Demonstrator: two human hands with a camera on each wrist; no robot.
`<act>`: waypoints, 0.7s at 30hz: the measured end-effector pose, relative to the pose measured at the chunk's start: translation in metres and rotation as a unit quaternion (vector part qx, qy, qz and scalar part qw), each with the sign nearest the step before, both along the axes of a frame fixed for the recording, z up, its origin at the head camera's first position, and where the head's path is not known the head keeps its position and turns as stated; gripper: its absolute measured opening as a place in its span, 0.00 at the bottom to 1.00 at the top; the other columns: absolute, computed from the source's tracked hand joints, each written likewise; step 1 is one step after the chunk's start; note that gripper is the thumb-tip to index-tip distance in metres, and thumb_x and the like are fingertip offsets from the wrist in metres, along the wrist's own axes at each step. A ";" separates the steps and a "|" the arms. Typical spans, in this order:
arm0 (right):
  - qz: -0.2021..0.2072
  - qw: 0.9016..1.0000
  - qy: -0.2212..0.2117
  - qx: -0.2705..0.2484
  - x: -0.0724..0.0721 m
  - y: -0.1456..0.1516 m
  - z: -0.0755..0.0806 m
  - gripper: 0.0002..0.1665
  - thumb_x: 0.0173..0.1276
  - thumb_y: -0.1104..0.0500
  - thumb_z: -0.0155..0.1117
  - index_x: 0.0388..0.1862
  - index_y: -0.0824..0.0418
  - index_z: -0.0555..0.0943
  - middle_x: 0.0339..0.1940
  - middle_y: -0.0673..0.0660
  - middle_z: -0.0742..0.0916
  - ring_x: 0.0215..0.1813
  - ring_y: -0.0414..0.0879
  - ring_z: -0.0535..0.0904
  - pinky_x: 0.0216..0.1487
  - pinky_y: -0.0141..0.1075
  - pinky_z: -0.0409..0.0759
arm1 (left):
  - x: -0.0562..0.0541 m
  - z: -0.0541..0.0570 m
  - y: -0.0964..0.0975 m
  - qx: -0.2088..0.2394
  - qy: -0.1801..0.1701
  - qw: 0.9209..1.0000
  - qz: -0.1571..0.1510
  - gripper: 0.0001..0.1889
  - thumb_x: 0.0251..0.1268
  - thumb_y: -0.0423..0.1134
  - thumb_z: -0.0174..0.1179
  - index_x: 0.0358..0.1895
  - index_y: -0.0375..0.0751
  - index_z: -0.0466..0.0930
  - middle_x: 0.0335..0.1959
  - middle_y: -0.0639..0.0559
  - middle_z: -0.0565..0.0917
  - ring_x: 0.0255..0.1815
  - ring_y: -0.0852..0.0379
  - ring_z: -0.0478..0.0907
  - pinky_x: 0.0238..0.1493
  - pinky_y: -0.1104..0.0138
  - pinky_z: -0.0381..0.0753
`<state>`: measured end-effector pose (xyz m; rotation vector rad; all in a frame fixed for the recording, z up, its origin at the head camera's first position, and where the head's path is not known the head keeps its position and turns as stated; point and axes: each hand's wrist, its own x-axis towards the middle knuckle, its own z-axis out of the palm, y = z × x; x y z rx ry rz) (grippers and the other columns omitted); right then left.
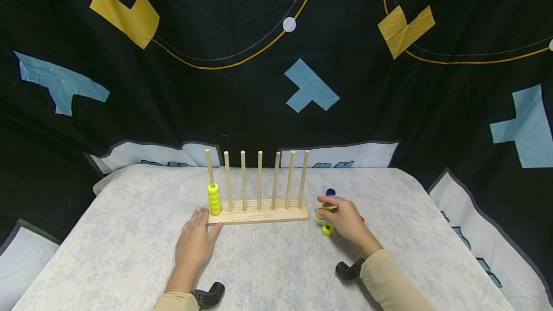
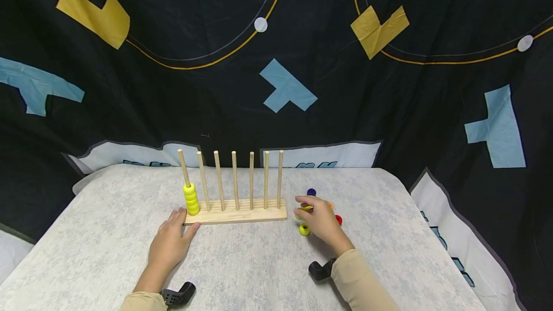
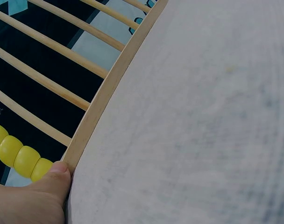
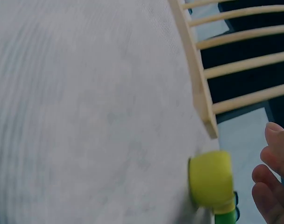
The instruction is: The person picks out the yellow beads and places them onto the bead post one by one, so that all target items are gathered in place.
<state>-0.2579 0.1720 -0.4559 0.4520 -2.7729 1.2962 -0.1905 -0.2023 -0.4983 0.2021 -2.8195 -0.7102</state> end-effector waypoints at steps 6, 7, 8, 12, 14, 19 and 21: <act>-0.004 1.000 -0.017 0.006 -0.005 0.004 -0.005 0.25 0.67 0.61 0.69 0.62 0.60 0.80 0.56 0.58 0.86 0.48 0.47 0.84 0.47 0.36 0.86 | 0.000 0.001 0.000 -0.001 -0.002 1.000 0.002 0.37 0.74 0.52 0.54 0.74 0.27 0.59 0.75 0.31 0.62 0.78 0.34 0.55 0.80 0.44 0.52; -0.004 1.000 -0.017 0.007 -0.005 0.005 -0.006 0.25 0.67 0.61 0.69 0.62 0.60 0.80 0.56 0.57 0.86 0.48 0.47 0.84 0.47 0.36 0.86 | 0.000 0.001 0.000 -0.002 -0.003 1.000 0.003 0.37 0.74 0.52 0.54 0.74 0.27 0.59 0.75 0.31 0.62 0.78 0.34 0.55 0.80 0.44 0.52; -0.003 1.000 -0.018 0.008 -0.006 0.005 -0.006 0.25 0.67 0.61 0.69 0.62 0.60 0.80 0.56 0.58 0.86 0.48 0.47 0.84 0.47 0.36 0.86 | 0.000 0.001 0.000 -0.002 -0.003 1.000 0.003 0.37 0.74 0.52 0.54 0.74 0.27 0.59 0.75 0.31 0.62 0.78 0.34 0.55 0.80 0.44 0.51; 0.000 1.000 -0.020 0.010 -0.008 0.005 -0.008 0.24 0.66 0.62 0.69 0.62 0.61 0.80 0.56 0.59 0.86 0.48 0.48 0.85 0.48 0.37 0.87 | 0.000 0.001 0.000 -0.002 -0.006 1.000 0.004 0.37 0.74 0.52 0.54 0.74 0.27 0.58 0.75 0.31 0.62 0.78 0.34 0.55 0.80 0.44 0.51; 0.001 1.000 -0.023 0.012 -0.008 0.005 -0.009 0.25 0.66 0.63 0.70 0.62 0.61 0.80 0.55 0.59 0.87 0.49 0.48 0.85 0.48 0.38 0.87 | 0.001 0.001 0.000 -0.001 -0.008 1.000 0.004 0.37 0.74 0.52 0.55 0.74 0.27 0.58 0.75 0.31 0.62 0.78 0.34 0.55 0.80 0.44 0.51; -0.004 0.999 -0.027 0.023 -0.010 0.005 -0.011 0.25 0.65 0.63 0.71 0.61 0.61 0.81 0.53 0.58 0.88 0.49 0.50 0.85 0.48 0.40 0.88 | 0.001 0.001 0.000 0.002 -0.005 1.000 0.002 0.37 0.74 0.51 0.54 0.74 0.27 0.58 0.75 0.31 0.62 0.79 0.34 0.55 0.80 0.44 0.51; -0.008 0.999 -0.025 0.030 -0.011 0.006 -0.013 0.25 0.64 0.63 0.71 0.61 0.60 0.81 0.52 0.57 0.88 0.50 0.50 0.86 0.48 0.40 0.88 | 0.001 0.000 0.000 0.003 -0.004 1.000 0.001 0.37 0.74 0.51 0.55 0.74 0.27 0.59 0.75 0.31 0.62 0.79 0.35 0.55 0.80 0.44 0.51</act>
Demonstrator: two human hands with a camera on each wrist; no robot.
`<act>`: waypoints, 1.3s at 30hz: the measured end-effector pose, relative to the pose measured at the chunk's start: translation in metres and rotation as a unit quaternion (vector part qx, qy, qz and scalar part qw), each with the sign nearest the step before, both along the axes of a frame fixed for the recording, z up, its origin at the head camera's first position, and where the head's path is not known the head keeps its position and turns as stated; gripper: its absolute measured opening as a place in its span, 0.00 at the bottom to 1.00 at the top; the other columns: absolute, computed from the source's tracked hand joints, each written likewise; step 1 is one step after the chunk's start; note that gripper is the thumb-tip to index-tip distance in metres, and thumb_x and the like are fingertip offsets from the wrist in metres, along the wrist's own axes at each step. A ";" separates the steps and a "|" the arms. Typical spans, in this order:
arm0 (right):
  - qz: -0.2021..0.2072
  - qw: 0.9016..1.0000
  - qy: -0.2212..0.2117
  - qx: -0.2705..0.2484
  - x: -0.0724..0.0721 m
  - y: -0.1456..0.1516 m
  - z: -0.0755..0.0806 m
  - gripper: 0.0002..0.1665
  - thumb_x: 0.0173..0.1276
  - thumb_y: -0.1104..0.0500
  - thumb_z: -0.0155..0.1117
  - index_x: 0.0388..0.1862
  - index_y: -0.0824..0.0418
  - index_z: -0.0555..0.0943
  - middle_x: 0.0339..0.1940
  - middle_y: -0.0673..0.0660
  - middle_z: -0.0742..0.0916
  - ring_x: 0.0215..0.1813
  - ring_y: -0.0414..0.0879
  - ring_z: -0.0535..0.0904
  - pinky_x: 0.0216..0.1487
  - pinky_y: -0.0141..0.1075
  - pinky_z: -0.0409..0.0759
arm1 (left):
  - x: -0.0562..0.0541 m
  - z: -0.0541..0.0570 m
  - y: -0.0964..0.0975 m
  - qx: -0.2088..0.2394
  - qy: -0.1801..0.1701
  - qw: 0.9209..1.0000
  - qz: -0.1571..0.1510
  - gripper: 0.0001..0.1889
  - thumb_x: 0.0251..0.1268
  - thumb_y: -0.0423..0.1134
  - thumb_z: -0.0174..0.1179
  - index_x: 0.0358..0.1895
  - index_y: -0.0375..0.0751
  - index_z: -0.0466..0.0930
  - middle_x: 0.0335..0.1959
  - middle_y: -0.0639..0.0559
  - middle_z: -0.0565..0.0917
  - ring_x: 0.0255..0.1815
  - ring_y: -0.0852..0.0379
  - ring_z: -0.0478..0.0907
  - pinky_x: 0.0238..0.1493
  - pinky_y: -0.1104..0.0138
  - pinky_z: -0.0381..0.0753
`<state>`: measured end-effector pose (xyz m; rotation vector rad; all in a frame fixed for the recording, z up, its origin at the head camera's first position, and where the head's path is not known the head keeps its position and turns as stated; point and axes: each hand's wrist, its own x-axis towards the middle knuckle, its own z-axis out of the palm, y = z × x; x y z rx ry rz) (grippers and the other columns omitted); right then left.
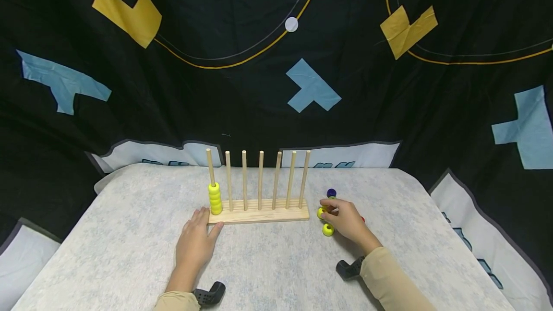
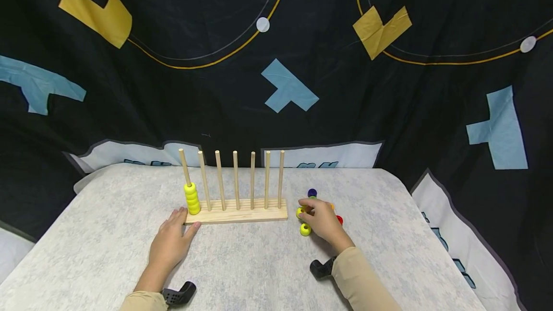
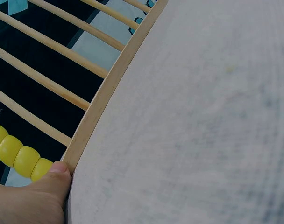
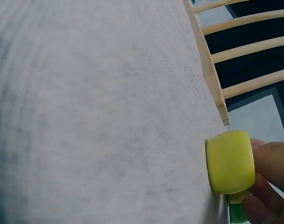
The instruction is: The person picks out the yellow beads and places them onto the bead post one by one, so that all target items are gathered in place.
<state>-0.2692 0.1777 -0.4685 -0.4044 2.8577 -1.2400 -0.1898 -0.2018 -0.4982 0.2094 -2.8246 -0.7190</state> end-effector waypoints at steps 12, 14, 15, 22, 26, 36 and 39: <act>-0.009 1.000 0.004 0.026 -0.003 0.003 -0.005 0.21 0.64 0.63 0.71 0.56 0.58 0.84 0.51 0.54 0.88 0.50 0.49 0.85 0.50 0.41 0.87 | 0.001 0.000 0.000 0.002 -0.003 1.000 0.000 0.37 0.75 0.51 0.54 0.74 0.27 0.58 0.76 0.32 0.61 0.79 0.35 0.54 0.80 0.44 0.51; -0.011 1.000 0.003 0.026 -0.003 0.003 -0.006 0.20 0.63 0.62 0.72 0.55 0.57 0.85 0.50 0.53 0.89 0.49 0.47 0.85 0.50 0.41 0.87 | 0.001 0.000 0.000 0.002 -0.003 1.000 0.000 0.37 0.75 0.52 0.54 0.74 0.27 0.58 0.76 0.32 0.61 0.79 0.35 0.54 0.80 0.44 0.50; -0.011 1.000 0.002 0.027 -0.003 0.003 -0.006 0.20 0.63 0.62 0.72 0.55 0.57 0.85 0.50 0.52 0.89 0.49 0.46 0.84 0.49 0.40 0.87 | 0.001 0.000 0.000 0.002 -0.003 1.000 0.000 0.37 0.75 0.52 0.54 0.74 0.27 0.58 0.76 0.32 0.61 0.79 0.35 0.54 0.80 0.44 0.50; 0.003 1.000 -0.008 0.013 -0.003 0.005 -0.008 0.19 0.61 0.60 0.74 0.53 0.57 0.86 0.43 0.49 0.89 0.43 0.40 0.81 0.46 0.34 0.84 | 0.001 0.000 0.000 0.001 -0.003 1.000 0.000 0.37 0.75 0.52 0.54 0.74 0.27 0.58 0.75 0.31 0.61 0.79 0.35 0.54 0.80 0.44 0.50; 0.008 1.000 -0.011 0.008 -0.003 0.005 -0.008 0.19 0.62 0.60 0.74 0.53 0.56 0.86 0.46 0.49 0.89 0.46 0.40 0.83 0.48 0.35 0.86 | 0.000 0.000 0.000 0.002 -0.004 1.000 0.000 0.37 0.75 0.52 0.54 0.74 0.27 0.58 0.76 0.32 0.61 0.79 0.35 0.54 0.80 0.45 0.50; 0.021 1.000 -0.012 0.020 -0.003 0.005 -0.005 0.19 0.63 0.61 0.73 0.54 0.57 0.86 0.50 0.53 0.89 0.50 0.44 0.85 0.49 0.37 0.87 | 0.000 0.000 -0.001 0.001 -0.008 1.000 0.000 0.37 0.75 0.52 0.53 0.75 0.28 0.57 0.76 0.32 0.61 0.79 0.35 0.53 0.80 0.45 0.50; 0.017 1.000 -0.013 0.022 -0.003 0.004 -0.006 0.19 0.63 0.60 0.73 0.54 0.57 0.86 0.51 0.52 0.89 0.51 0.45 0.85 0.53 0.40 0.86 | 0.001 0.000 -0.001 0.000 -0.009 1.000 -0.002 0.37 0.75 0.53 0.53 0.75 0.28 0.57 0.76 0.32 0.61 0.79 0.35 0.53 0.80 0.45 0.50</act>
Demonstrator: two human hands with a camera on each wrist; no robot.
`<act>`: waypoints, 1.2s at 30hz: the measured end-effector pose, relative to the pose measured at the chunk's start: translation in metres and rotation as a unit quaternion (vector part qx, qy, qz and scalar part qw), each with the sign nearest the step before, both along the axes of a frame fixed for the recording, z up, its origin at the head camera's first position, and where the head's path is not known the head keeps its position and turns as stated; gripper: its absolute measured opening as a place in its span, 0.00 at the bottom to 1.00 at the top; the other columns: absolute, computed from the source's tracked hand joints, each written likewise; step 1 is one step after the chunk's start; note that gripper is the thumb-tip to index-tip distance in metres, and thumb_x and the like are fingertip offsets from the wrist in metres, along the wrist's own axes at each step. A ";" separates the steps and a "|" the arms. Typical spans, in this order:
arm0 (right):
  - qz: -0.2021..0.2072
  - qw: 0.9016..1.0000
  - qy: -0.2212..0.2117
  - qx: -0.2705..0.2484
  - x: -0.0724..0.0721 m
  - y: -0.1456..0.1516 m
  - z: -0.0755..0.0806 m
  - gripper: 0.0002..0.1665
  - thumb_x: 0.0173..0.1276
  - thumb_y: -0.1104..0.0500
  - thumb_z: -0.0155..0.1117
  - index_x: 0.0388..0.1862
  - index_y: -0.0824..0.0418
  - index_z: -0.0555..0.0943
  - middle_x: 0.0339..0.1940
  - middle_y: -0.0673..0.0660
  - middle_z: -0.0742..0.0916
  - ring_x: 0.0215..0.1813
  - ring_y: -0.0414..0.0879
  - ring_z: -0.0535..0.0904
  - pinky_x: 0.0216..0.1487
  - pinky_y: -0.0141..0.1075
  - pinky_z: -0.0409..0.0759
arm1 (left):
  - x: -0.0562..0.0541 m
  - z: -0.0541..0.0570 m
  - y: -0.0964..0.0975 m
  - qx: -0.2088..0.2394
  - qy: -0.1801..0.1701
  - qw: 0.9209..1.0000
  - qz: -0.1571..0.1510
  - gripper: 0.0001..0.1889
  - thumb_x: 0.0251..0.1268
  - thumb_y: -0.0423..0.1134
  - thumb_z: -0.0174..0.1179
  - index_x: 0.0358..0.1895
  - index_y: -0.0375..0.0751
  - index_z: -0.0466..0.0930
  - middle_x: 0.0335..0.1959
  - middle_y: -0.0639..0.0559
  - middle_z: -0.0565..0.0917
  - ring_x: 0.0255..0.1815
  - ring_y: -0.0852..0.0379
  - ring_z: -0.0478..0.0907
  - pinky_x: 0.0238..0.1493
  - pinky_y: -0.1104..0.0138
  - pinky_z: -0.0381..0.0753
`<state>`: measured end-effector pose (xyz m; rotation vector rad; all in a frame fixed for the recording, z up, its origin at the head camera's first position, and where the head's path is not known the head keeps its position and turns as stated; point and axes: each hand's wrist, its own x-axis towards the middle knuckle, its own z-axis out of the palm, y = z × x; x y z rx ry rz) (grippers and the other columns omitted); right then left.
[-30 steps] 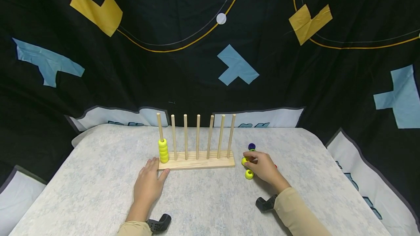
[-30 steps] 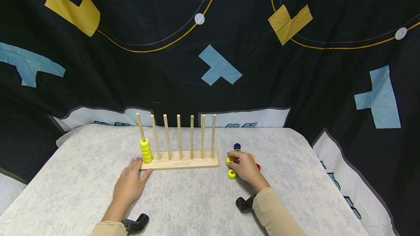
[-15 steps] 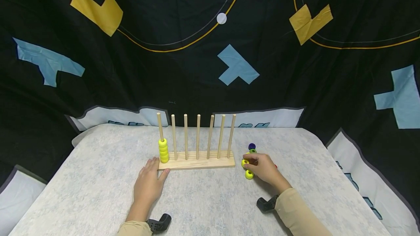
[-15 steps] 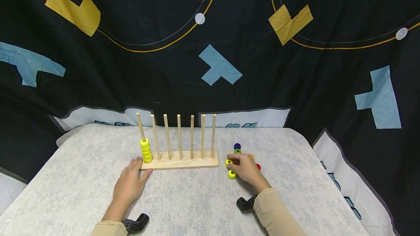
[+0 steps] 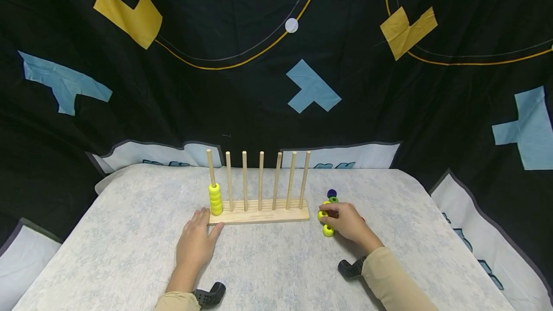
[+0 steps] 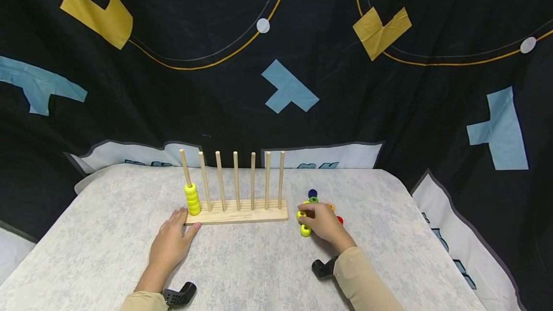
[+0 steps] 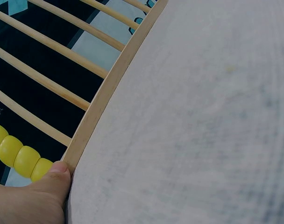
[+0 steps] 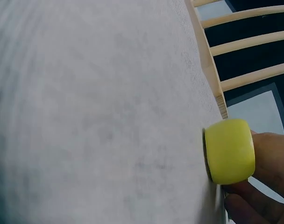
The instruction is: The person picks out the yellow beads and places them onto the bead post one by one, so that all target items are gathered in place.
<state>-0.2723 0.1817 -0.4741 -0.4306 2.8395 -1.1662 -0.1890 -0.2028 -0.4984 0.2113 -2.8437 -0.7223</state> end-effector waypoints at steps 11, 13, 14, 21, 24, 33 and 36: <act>0.004 0.999 0.046 -0.014 0.003 0.001 -0.001 0.19 0.66 0.59 0.70 0.55 0.60 0.84 0.50 0.53 0.87 0.49 0.45 0.86 0.50 0.35 0.87 | 0.000 0.000 0.001 -0.005 0.006 1.000 0.006 0.37 0.75 0.52 0.53 0.74 0.28 0.58 0.75 0.32 0.62 0.79 0.35 0.55 0.80 0.45 0.52; 0.001 0.999 0.052 -0.014 0.004 0.000 0.000 0.19 0.65 0.59 0.71 0.55 0.60 0.84 0.49 0.53 0.88 0.47 0.44 0.86 0.48 0.33 0.87 | 0.000 0.000 0.001 -0.006 0.006 1.000 0.007 0.37 0.75 0.52 0.54 0.74 0.28 0.58 0.75 0.32 0.62 0.79 0.35 0.55 0.80 0.45 0.52; -0.001 0.999 0.051 -0.015 0.005 0.000 0.001 0.20 0.64 0.59 0.72 0.55 0.60 0.84 0.49 0.52 0.88 0.46 0.43 0.85 0.47 0.33 0.87 | 0.000 0.000 0.001 -0.006 0.006 1.000 0.008 0.37 0.74 0.52 0.54 0.74 0.28 0.58 0.75 0.32 0.62 0.79 0.35 0.55 0.80 0.45 0.52; 0.000 0.998 0.055 -0.042 0.010 -0.005 0.007 0.22 0.63 0.61 0.72 0.56 0.63 0.83 0.52 0.57 0.88 0.49 0.48 0.87 0.48 0.34 0.87 | 0.000 -0.001 0.000 -0.007 0.005 1.000 0.005 0.38 0.74 0.53 0.54 0.74 0.28 0.57 0.75 0.31 0.61 0.79 0.35 0.55 0.80 0.45 0.52; 0.011 0.996 0.070 -0.057 0.013 -0.008 0.009 0.21 0.64 0.62 0.72 0.56 0.64 0.83 0.53 0.58 0.88 0.51 0.50 0.87 0.49 0.34 0.87 | 0.000 0.000 0.000 -0.006 0.005 1.000 0.004 0.37 0.75 0.53 0.54 0.74 0.28 0.58 0.75 0.31 0.62 0.79 0.35 0.55 0.80 0.45 0.52; 0.023 0.994 0.078 -0.075 0.023 -0.020 0.021 0.21 0.66 0.60 0.71 0.57 0.63 0.83 0.55 0.56 0.87 0.53 0.49 0.84 0.51 0.36 0.86 | 0.000 0.000 0.001 -0.003 0.011 1.000 0.002 0.37 0.74 0.52 0.54 0.74 0.27 0.58 0.75 0.31 0.63 0.78 0.35 0.56 0.80 0.45 0.52; 0.029 0.994 0.078 -0.073 0.025 -0.025 0.024 0.21 0.65 0.59 0.71 0.57 0.62 0.83 0.55 0.55 0.87 0.54 0.48 0.84 0.53 0.37 0.86 | 0.000 0.000 0.001 -0.004 0.012 1.000 0.001 0.37 0.74 0.52 0.54 0.74 0.27 0.59 0.75 0.31 0.63 0.78 0.35 0.56 0.80 0.45 0.52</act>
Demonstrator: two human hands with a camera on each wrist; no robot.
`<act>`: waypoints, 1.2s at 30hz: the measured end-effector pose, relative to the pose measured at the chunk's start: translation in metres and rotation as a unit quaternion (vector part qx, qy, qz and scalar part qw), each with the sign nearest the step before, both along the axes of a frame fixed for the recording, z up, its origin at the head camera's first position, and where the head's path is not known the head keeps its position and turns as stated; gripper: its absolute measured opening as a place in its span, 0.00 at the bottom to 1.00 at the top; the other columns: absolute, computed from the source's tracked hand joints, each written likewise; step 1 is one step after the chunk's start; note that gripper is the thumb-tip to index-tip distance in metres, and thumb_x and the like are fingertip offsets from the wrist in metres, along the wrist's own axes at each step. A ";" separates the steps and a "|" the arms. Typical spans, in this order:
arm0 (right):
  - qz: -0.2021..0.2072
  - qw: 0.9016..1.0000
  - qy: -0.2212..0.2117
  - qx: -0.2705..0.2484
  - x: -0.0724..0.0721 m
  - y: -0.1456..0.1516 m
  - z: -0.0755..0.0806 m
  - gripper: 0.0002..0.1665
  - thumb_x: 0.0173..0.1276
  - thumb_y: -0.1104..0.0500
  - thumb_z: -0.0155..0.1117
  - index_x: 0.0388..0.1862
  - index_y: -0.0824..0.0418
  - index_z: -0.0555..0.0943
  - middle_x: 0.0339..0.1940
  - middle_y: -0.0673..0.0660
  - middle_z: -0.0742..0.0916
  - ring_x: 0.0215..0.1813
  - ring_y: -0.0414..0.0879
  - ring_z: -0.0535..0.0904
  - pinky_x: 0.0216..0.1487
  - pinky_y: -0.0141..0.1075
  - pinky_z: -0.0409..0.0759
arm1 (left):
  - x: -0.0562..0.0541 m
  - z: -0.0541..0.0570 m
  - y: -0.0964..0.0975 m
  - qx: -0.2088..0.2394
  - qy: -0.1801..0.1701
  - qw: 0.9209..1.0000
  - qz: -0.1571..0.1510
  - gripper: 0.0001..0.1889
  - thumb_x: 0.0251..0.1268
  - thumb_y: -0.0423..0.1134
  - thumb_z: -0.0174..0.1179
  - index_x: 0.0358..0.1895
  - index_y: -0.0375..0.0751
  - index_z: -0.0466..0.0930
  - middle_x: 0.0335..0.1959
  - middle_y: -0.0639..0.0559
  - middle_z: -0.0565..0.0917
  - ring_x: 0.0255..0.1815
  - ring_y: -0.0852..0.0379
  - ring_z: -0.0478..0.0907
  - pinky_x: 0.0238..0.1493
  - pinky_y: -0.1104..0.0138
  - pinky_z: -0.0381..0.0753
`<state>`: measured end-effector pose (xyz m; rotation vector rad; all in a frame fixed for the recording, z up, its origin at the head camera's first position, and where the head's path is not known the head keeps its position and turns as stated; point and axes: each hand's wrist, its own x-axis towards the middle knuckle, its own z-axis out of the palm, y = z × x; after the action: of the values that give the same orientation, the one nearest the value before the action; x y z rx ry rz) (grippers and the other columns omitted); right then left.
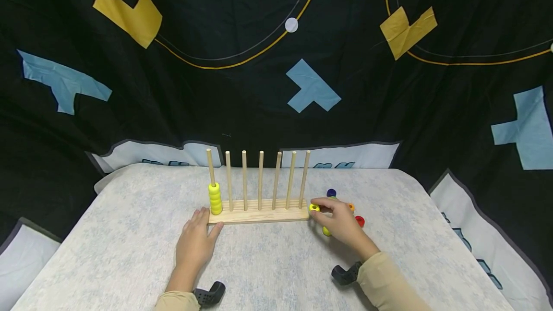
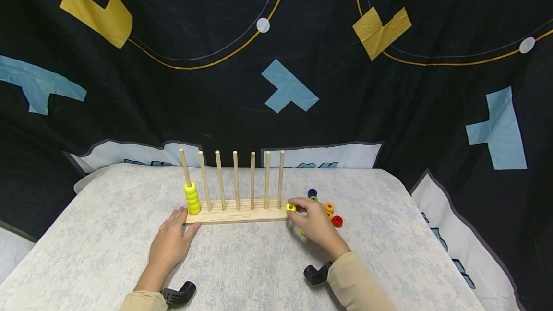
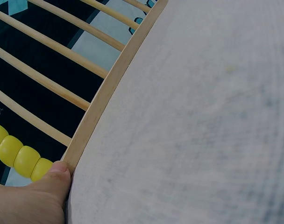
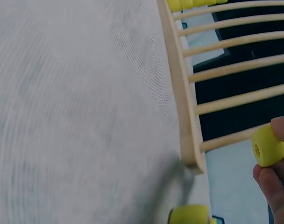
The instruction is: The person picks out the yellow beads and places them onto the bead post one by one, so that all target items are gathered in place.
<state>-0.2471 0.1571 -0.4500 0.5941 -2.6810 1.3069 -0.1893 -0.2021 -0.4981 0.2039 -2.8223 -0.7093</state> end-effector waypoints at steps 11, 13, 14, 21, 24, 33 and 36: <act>0.033 0.999 0.022 0.000 0.007 -0.026 0.014 0.19 0.65 0.55 0.71 0.54 0.59 0.85 0.53 0.53 0.88 0.51 0.47 0.86 0.51 0.42 0.87 | 0.001 0.001 -0.001 0.000 -0.004 1.000 0.001 0.37 0.74 0.52 0.54 0.74 0.27 0.58 0.75 0.31 0.62 0.78 0.35 0.55 0.80 0.44 0.51; 0.043 0.999 0.027 -0.003 0.008 -0.031 0.018 0.19 0.65 0.55 0.71 0.54 0.59 0.85 0.52 0.53 0.89 0.51 0.46 0.85 0.52 0.42 0.87 | 0.000 0.000 -0.001 0.000 -0.004 1.000 0.000 0.37 0.75 0.52 0.54 0.74 0.28 0.58 0.75 0.31 0.62 0.79 0.35 0.55 0.80 0.44 0.51; 0.048 0.998 0.032 -0.003 0.009 -0.035 0.019 0.19 0.65 0.55 0.71 0.54 0.59 0.85 0.52 0.53 0.89 0.51 0.46 0.85 0.52 0.42 0.87 | 0.000 0.000 -0.001 0.000 -0.005 1.000 0.000 0.37 0.75 0.52 0.54 0.74 0.28 0.58 0.75 0.31 0.62 0.79 0.35 0.55 0.80 0.44 0.51; 0.074 0.996 0.043 -0.015 0.012 -0.057 0.033 0.19 0.64 0.55 0.72 0.54 0.54 0.86 0.52 0.49 0.89 0.52 0.43 0.85 0.55 0.38 0.87 | -0.001 -0.002 -0.002 -0.001 -0.005 1.000 0.002 0.37 0.74 0.53 0.54 0.74 0.28 0.58 0.75 0.31 0.62 0.79 0.35 0.55 0.80 0.44 0.51; 0.096 0.994 0.043 -0.031 0.013 -0.066 0.041 0.20 0.64 0.57 0.72 0.56 0.56 0.85 0.54 0.51 0.88 0.53 0.44 0.86 0.55 0.37 0.86 | -0.001 -0.003 -0.001 -0.003 -0.005 1.000 0.002 0.37 0.74 0.53 0.54 0.74 0.28 0.58 0.75 0.31 0.62 0.79 0.35 0.55 0.80 0.44 0.51; 0.135 0.987 0.081 -0.041 0.010 -0.095 0.068 0.20 0.65 0.59 0.71 0.57 0.59 0.84 0.55 0.52 0.88 0.51 0.43 0.86 0.57 0.33 0.85 | -0.002 -0.003 -0.001 -0.001 -0.001 1.000 0.004 0.37 0.74 0.52 0.54 0.74 0.28 0.59 0.75 0.32 0.62 0.79 0.35 0.55 0.80 0.45 0.51; 0.146 0.984 0.095 -0.046 0.008 -0.104 0.078 0.20 0.65 0.60 0.71 0.56 0.60 0.84 0.55 0.53 0.88 0.51 0.43 0.86 0.57 0.34 0.85 | -0.001 -0.003 0.000 -0.001 -0.001 1.000 0.004 0.37 0.74 0.52 0.54 0.74 0.29 0.59 0.75 0.32 0.62 0.79 0.36 0.55 0.80 0.45 0.51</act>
<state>-0.2390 0.0527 -0.3720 1.0728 -2.4323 1.3507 -0.1907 -0.2024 -0.5008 0.2164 -2.8217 -0.7041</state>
